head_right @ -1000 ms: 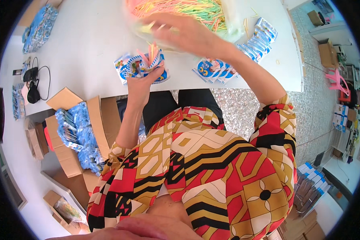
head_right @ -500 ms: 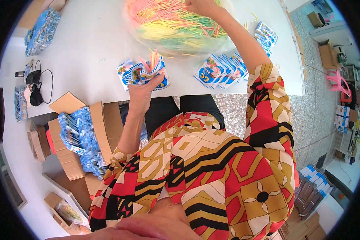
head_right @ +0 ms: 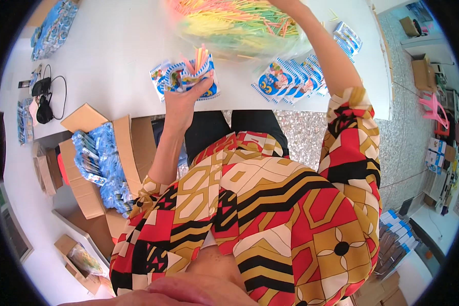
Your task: Placing bunches of colored plastic strands into individual plastic containers.
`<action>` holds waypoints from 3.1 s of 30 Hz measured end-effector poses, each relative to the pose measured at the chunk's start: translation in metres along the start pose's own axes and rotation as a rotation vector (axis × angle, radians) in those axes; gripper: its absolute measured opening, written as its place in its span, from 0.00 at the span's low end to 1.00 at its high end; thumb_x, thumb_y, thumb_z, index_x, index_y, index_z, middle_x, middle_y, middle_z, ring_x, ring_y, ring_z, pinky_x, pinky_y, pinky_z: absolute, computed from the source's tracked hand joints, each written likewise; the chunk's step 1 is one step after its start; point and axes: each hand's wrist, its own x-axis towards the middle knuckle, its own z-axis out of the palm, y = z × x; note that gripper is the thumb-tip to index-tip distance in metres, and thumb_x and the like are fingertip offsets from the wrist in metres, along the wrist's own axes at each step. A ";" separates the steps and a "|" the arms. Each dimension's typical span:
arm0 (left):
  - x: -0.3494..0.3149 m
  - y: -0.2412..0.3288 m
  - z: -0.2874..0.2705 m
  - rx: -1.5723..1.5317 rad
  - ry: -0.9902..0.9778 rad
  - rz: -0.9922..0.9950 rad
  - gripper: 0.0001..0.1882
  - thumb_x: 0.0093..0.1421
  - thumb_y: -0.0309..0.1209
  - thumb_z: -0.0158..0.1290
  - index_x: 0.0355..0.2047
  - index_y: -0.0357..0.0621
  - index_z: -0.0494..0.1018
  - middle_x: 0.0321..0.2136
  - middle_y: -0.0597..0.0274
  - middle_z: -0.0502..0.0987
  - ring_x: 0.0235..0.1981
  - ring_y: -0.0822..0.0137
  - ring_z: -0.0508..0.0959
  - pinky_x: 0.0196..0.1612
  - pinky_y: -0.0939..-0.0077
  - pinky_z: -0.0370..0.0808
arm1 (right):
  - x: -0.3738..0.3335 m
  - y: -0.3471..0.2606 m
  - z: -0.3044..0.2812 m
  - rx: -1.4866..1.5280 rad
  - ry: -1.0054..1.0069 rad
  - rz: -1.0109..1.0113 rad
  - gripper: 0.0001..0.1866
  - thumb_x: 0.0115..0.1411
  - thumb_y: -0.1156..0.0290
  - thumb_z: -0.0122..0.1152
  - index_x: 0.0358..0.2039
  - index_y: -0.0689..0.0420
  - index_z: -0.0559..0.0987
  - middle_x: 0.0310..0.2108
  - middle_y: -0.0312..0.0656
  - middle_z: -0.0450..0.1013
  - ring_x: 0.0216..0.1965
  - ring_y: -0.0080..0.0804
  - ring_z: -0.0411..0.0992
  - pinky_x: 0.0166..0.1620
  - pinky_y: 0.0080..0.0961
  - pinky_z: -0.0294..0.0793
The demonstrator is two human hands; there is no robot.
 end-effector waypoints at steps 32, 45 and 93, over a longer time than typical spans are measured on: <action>-0.006 -0.008 -0.009 0.104 -0.064 -0.028 0.18 0.48 0.21 0.62 0.40 0.40 0.73 0.34 0.64 0.78 0.35 0.74 0.78 0.40 0.78 0.75 | -0.097 -0.173 -0.024 0.450 -0.170 -0.214 0.06 0.53 0.70 0.62 0.31 0.56 0.79 0.49 0.37 0.69 0.52 0.26 0.65 0.54 0.26 0.64; -0.003 -0.010 -0.006 0.028 -0.119 -0.003 0.18 0.49 0.20 0.61 0.42 0.39 0.72 0.36 0.61 0.78 0.38 0.72 0.78 0.43 0.76 0.75 | -0.120 -0.141 -0.009 0.815 -0.300 0.100 0.08 0.58 0.74 0.58 0.38 0.61 0.77 0.37 0.34 0.73 0.39 0.19 0.70 0.45 0.18 0.70; -0.007 -0.011 -0.012 0.103 0.001 -0.028 0.12 0.51 0.24 0.60 0.36 0.34 0.75 0.30 0.61 0.79 0.30 0.74 0.78 0.36 0.80 0.76 | -0.130 -0.146 0.021 0.441 -0.176 0.007 0.11 0.55 0.65 0.62 0.34 0.60 0.78 0.30 0.39 0.74 0.31 0.24 0.71 0.35 0.21 0.70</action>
